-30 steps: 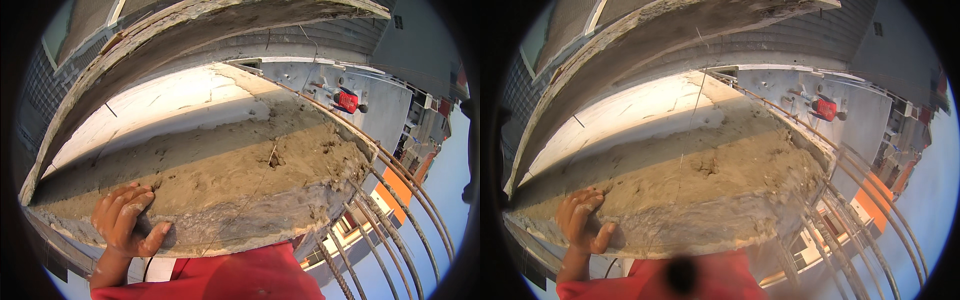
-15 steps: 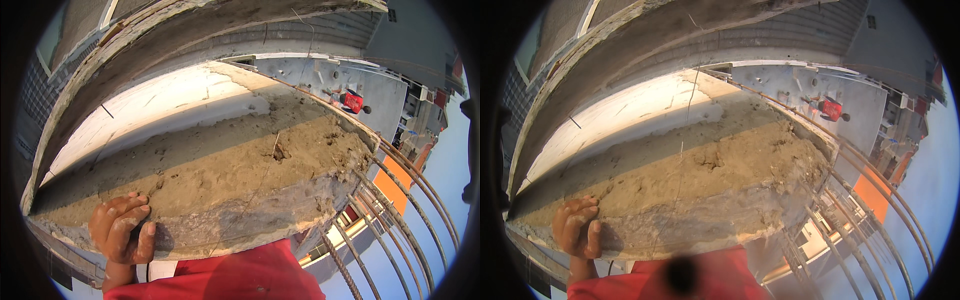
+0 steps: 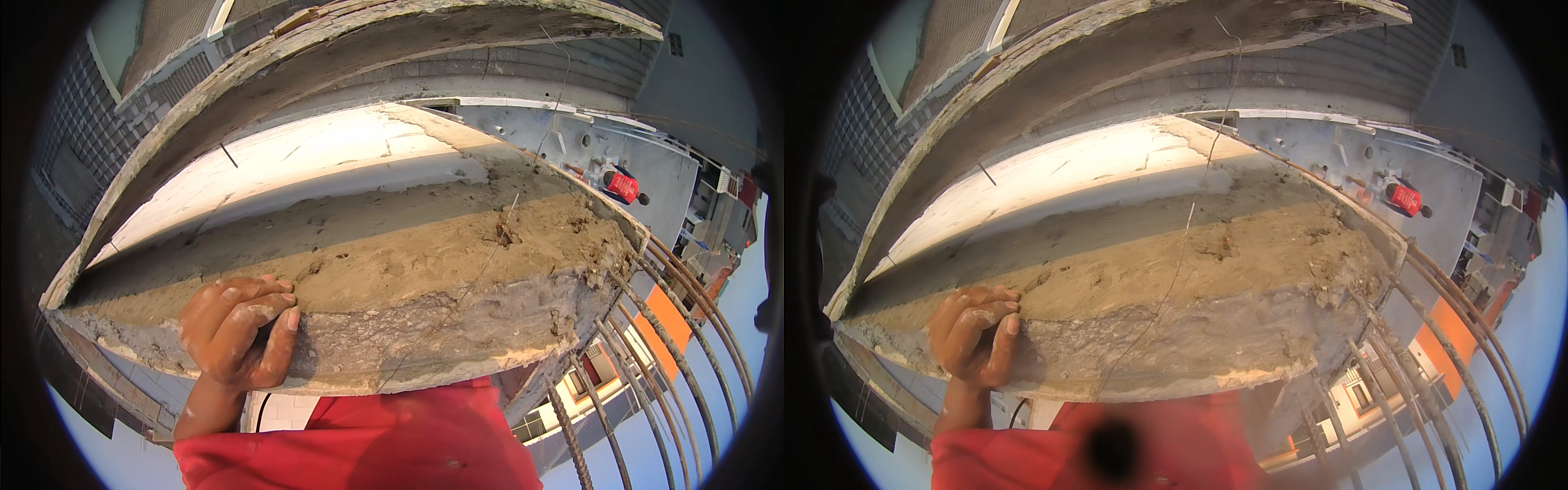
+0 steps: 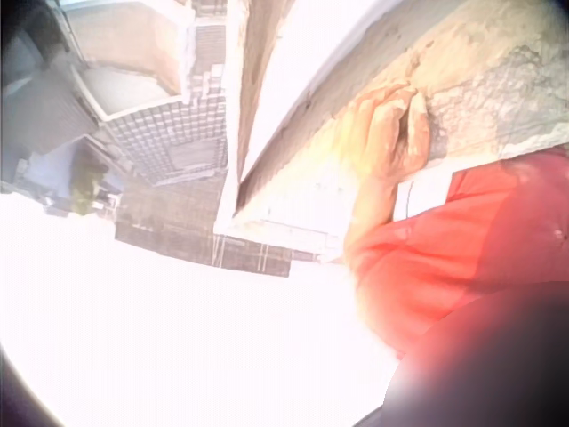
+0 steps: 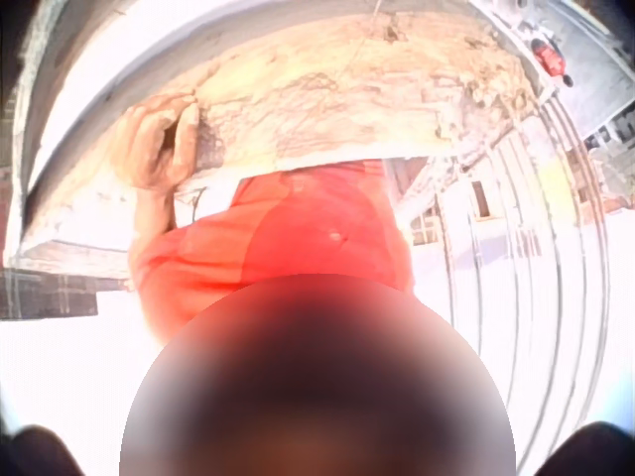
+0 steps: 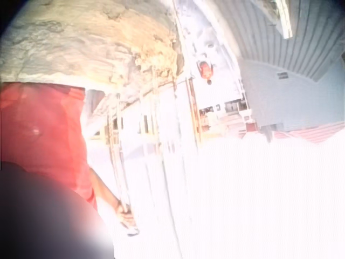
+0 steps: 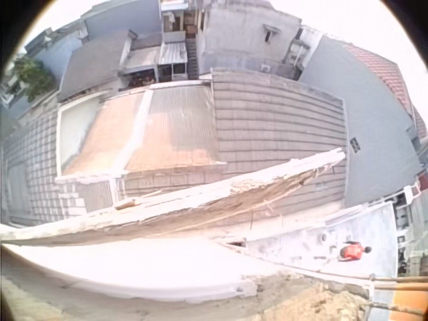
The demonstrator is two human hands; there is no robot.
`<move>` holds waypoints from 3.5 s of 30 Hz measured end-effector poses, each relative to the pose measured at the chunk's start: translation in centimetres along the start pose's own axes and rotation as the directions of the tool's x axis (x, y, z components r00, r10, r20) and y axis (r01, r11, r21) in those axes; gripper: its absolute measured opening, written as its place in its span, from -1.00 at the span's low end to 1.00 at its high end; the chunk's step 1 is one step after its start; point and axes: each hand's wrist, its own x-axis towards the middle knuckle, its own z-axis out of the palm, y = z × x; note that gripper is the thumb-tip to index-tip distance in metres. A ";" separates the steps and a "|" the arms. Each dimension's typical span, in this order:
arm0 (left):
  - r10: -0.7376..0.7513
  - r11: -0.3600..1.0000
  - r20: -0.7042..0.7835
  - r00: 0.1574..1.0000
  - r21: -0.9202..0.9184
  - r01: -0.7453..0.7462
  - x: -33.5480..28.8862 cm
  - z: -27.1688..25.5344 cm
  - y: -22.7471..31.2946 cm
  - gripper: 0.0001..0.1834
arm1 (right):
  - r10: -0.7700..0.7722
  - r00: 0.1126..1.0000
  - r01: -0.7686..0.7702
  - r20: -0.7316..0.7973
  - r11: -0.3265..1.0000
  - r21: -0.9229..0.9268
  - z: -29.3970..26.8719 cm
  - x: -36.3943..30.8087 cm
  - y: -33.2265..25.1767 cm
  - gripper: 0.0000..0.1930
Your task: The person removes a long concrete formwork panel from a wall using a metal bar as a lever. They pry the panel loose, lift it, and reposition it while working on a construction site with scaffolding and other workers visible.
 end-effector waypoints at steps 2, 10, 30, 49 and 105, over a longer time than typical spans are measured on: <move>0.007 1.000 -0.026 1.000 0.011 -0.007 0.0 0.1 0.1 -0.89 | 0.050 0.998 -0.051 -0.042 0.999 -0.008 0.2 -0.1 -1.1 -0.60; -0.021 0.997 -0.021 1.000 0.080 0.023 0.3 0.2 0.9 -0.91 | 0.586 0.677 -0.098 -0.444 0.670 0.736 1.1 -0.4 -1.8 -0.53; -0.095 0.994 -0.115 0.989 0.043 0.101 -1.3 1.4 0.5 -0.85 | 0.029 0.831 0.458 0.555 0.531 -0.713 -1.3 -3.4 -5.5 -0.74; -0.009 0.986 -0.141 0.990 0.161 0.032 -1.2 1.2 0.6 -0.80 | -0.047 0.820 0.515 0.571 0.500 -0.697 -2.9 -9.2 -10.1 -0.75; 0.629 0.551 0.743 0.228 -0.219 -0.805 -3.5 33.1 36.3 -0.80 | -0.344 0.601 0.407 0.722 -0.646 -0.646 10.7 -21.0 -15.8 -0.77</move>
